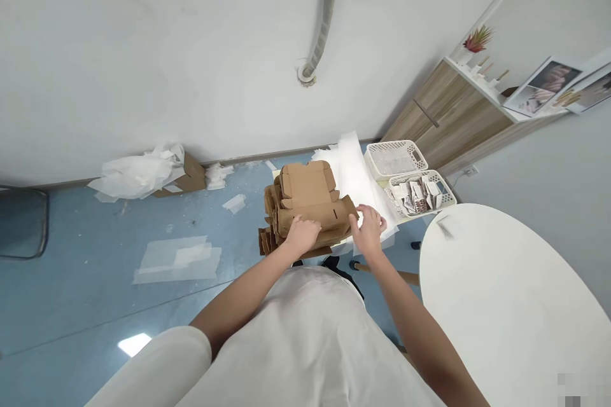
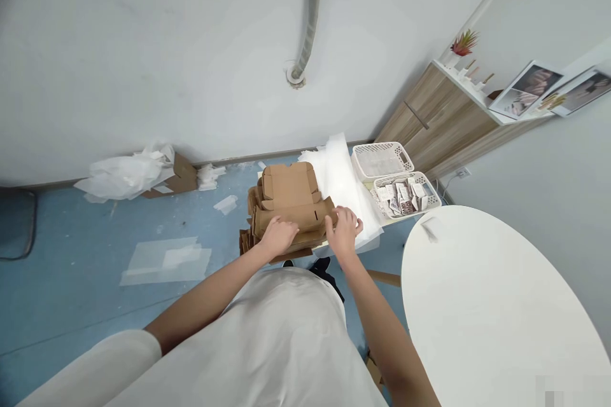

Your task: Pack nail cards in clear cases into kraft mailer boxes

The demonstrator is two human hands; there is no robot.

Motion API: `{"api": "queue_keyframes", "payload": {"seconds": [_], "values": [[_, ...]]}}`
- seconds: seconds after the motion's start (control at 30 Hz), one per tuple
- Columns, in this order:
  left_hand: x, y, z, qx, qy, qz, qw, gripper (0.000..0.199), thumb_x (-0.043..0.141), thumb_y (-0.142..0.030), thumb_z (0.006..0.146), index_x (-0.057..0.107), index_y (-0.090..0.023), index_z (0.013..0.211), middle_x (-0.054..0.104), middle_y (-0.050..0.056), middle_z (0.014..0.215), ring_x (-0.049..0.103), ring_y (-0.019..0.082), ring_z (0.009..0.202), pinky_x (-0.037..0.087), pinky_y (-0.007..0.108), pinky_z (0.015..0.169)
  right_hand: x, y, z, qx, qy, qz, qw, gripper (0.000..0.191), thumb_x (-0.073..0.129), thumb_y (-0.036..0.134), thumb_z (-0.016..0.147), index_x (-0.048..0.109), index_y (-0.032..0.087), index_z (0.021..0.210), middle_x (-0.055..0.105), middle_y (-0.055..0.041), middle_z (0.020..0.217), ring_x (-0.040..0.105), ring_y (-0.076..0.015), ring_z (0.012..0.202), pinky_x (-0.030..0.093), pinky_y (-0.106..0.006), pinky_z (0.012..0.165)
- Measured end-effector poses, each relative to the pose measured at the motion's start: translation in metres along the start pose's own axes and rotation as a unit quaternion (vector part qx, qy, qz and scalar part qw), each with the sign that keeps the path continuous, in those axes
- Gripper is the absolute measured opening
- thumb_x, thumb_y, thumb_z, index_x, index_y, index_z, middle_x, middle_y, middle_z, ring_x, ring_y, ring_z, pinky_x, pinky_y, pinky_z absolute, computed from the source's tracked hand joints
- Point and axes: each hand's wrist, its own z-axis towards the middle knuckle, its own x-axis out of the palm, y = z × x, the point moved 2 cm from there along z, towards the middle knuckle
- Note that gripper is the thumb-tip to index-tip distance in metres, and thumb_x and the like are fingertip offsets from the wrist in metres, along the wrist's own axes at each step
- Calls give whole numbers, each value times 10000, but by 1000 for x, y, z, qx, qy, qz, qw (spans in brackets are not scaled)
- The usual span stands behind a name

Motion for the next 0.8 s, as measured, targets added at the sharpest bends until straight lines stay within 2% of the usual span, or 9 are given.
{"api": "queue_keyframes", "payload": {"seconds": [0.03,0.1,0.2,0.3,0.37,0.47,0.53,0.67,0.8], "values": [[1,0,1,-1,-3,6,1000,287,347,-207,848,596,-160,713,670,70,725,615,196,699,286,417,887,1,6,-10,-56,9,-33,998,223,362,320,845,535,222,947,582,-65,1101,413,-245,1139,135,-471,973],[2,0,2,1,-11,12,1000,283,351,-204,846,598,-163,714,671,71,727,616,199,707,297,413,870,10,13,-28,-171,89,-76,978,224,358,279,854,576,227,857,634,-53,995,445,-225,1110,77,-471,992],[-1,0,1,4,-38,8,999,274,358,-201,844,596,-169,713,668,62,718,612,192,699,293,416,874,31,12,-43,-217,189,-106,952,231,387,306,848,599,220,872,652,-70,977,489,-228,1055,60,-492,994],[-10,2,-4,10,-107,1,994,277,338,-212,861,591,-178,754,661,40,728,597,170,692,253,425,924,42,3,-41,-151,231,-83,958,267,390,353,845,605,221,934,649,-76,1002,525,-235,1012,81,-518,989],[-16,3,-9,25,-162,-6,986,267,330,-211,868,587,-187,801,661,29,773,584,157,722,228,417,954,38,-4,-30,-89,234,-13,968,326,387,419,837,587,228,1009,639,-73,1036,539,-236,1006,151,-507,985],[-21,4,-18,54,-215,-22,975,235,352,-205,863,586,-199,846,661,23,826,567,149,754,225,407,965,19,-14,-7,36,161,151,975,526,356,534,810,474,195,1195,567,-110,1165,524,-245,1051,329,-424,921],[-19,2,-23,71,-232,-31,970,218,370,-201,856,588,-203,857,659,20,820,560,142,741,232,405,960,6,-17,8,92,116,237,960,628,324,551,812,328,171,1312,467,-132,1280,486,-243,1112,378,-386,892],[-10,-9,-30,111,-244,-49,962,207,390,-193,841,596,-207,856,657,17,812,553,131,717,252,402,945,-2,-11,24,119,200,256,938,768,512,477,736,210,161,1367,483,-136,1263,504,-239,1091,408,-364,871],[-2,-19,-31,125,-243,-70,959,196,405,-197,830,600,-212,828,657,5,774,546,129,711,249,408,949,-11,-4,24,93,184,187,960,504,447,329,766,427,225,1259,598,-61,1120,559,-214,981,418,-354,839]]}}
